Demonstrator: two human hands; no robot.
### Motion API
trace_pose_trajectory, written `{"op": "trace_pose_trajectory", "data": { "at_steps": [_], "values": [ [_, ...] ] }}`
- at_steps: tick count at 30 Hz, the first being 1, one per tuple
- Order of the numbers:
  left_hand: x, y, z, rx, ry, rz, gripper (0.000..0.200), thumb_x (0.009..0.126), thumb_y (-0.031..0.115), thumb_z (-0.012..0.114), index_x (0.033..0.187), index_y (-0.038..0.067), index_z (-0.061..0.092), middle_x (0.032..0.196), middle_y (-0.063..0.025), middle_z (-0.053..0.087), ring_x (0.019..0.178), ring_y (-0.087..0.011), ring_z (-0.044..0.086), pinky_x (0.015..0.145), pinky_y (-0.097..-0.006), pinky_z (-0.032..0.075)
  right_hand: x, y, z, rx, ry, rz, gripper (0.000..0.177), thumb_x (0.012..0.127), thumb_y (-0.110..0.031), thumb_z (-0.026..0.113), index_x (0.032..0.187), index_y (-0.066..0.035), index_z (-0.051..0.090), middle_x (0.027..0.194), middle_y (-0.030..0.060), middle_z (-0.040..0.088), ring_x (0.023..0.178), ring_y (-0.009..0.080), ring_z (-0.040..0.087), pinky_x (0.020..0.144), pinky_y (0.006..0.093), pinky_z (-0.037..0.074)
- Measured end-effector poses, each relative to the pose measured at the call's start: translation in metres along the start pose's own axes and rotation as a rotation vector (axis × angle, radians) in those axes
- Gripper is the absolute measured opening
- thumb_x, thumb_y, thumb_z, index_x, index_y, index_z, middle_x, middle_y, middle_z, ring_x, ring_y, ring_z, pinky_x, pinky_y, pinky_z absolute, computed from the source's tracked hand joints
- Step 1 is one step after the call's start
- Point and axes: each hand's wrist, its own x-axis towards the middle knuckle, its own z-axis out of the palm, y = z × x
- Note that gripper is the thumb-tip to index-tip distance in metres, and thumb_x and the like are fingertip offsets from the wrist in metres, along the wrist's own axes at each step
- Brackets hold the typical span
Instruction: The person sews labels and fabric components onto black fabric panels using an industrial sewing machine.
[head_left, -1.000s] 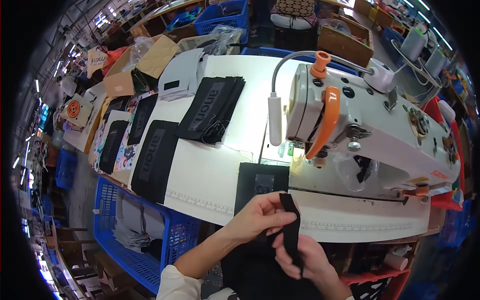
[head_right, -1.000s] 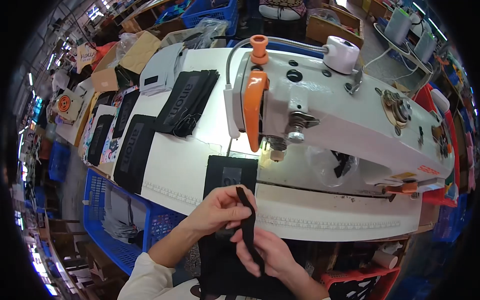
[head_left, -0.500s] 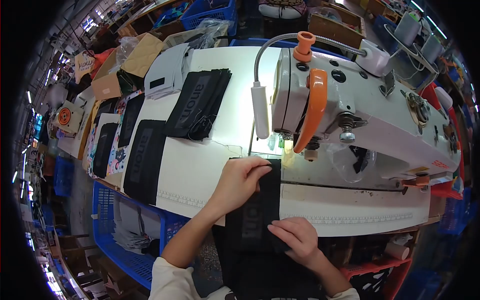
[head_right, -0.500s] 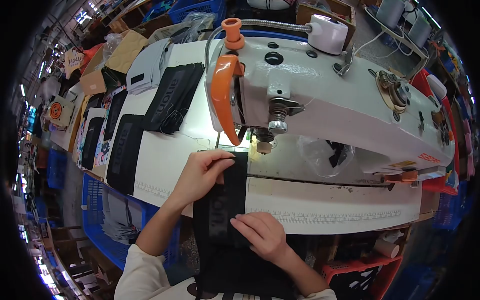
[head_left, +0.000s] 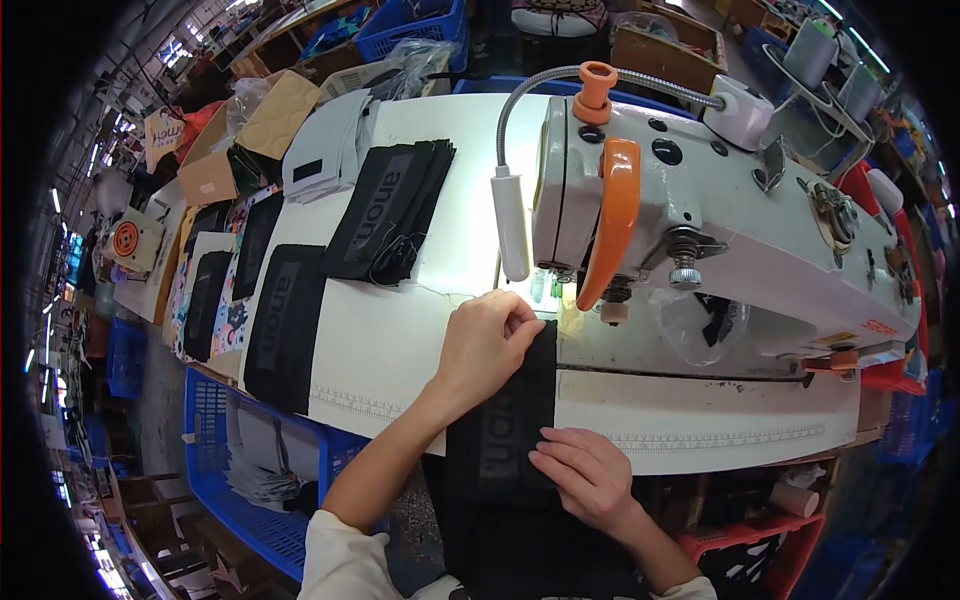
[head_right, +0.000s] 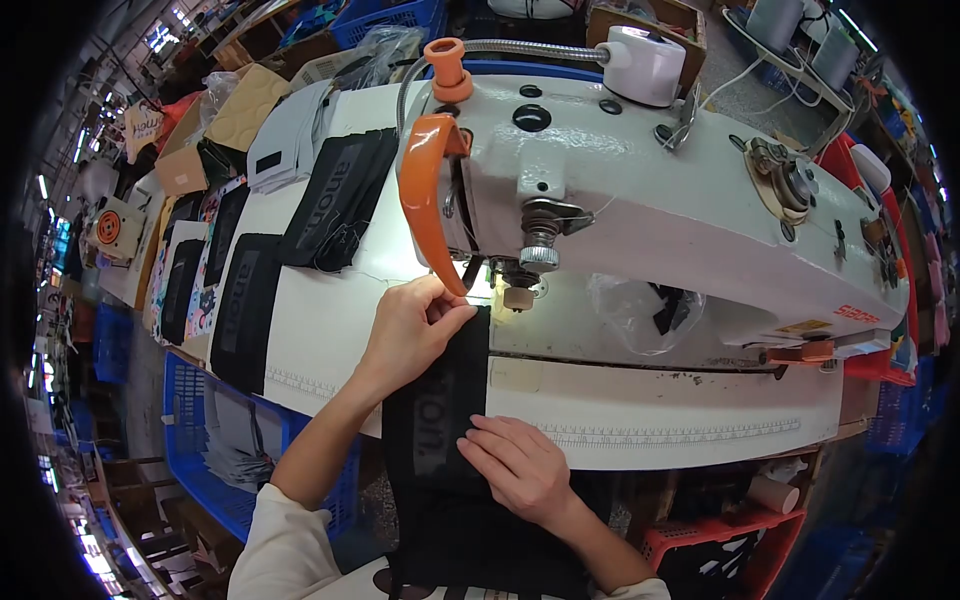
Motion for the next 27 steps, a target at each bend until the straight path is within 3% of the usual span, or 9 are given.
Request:
{"op": "trace_pose_trajectory", "data": {
  "at_steps": [6, 9, 14, 17, 27],
  "values": [
    [-0.001, 0.004, 0.002, 0.031, 0.002, -0.041, 0.017, 0.083, 0.013, 0.077, 0.088, -0.001, 0.069, 0.077, -0.0088, 0.068, 0.066, -0.0193, 0.064, 0.062, -0.0324, 0.050, 0.000, -0.002, -0.002, -0.006, -0.052, 0.042, 0.028, 0.074, 0.002, 0.069, 0.101, 0.000, 0.073, 0.102, 0.0115, 0.069, 0.106, 0.0285, 0.068, 0.091, 0.0423, 0.056],
    [-0.005, 0.012, 0.005, 0.305, 0.169, 0.155, 0.015, 0.082, 0.014, 0.076, 0.084, 0.002, 0.067, 0.075, -0.0080, 0.066, 0.075, -0.0252, 0.064, 0.068, -0.0365, 0.050, 0.008, -0.010, -0.017, -0.001, -0.159, 0.100, 0.031, 0.071, 0.003, 0.072, 0.102, -0.002, 0.072, 0.107, 0.0109, 0.069, 0.109, 0.0281, 0.068, 0.095, 0.0435, 0.053],
    [-0.002, 0.010, 0.001, 0.380, 0.216, 0.146, 0.015, 0.081, 0.015, 0.076, 0.082, 0.004, 0.066, 0.075, -0.0073, 0.065, 0.083, -0.0295, 0.063, 0.073, -0.0414, 0.048, 0.012, -0.020, -0.032, 0.016, -0.299, 0.184, 0.032, 0.072, 0.002, 0.073, 0.104, -0.003, 0.070, 0.115, 0.0106, 0.068, 0.118, 0.0272, 0.065, 0.102, 0.0456, 0.048],
    [0.005, -0.001, -0.001, 0.298, 0.016, 0.151, 0.016, 0.081, 0.017, 0.077, 0.082, 0.004, 0.067, 0.076, -0.0087, 0.066, 0.082, -0.0288, 0.063, 0.073, -0.0414, 0.045, 0.008, -0.016, -0.026, 0.017, -0.247, 0.139, 0.027, 0.074, 0.002, 0.072, 0.101, -0.002, 0.070, 0.112, 0.0106, 0.069, 0.117, 0.0275, 0.065, 0.101, 0.0451, 0.049],
    [0.030, -0.017, 0.002, 0.273, 0.114, 0.230, 0.015, 0.080, 0.015, 0.070, 0.075, 0.004, 0.063, 0.076, -0.0126, 0.064, 0.080, -0.0334, 0.061, 0.073, -0.0451, 0.040, 0.029, 0.002, -0.015, -0.049, -0.186, 0.057, 0.021, 0.075, 0.003, 0.072, 0.096, 0.000, 0.070, 0.105, 0.0115, 0.071, 0.113, 0.0286, 0.067, 0.098, 0.0454, 0.052]
  ]
}}
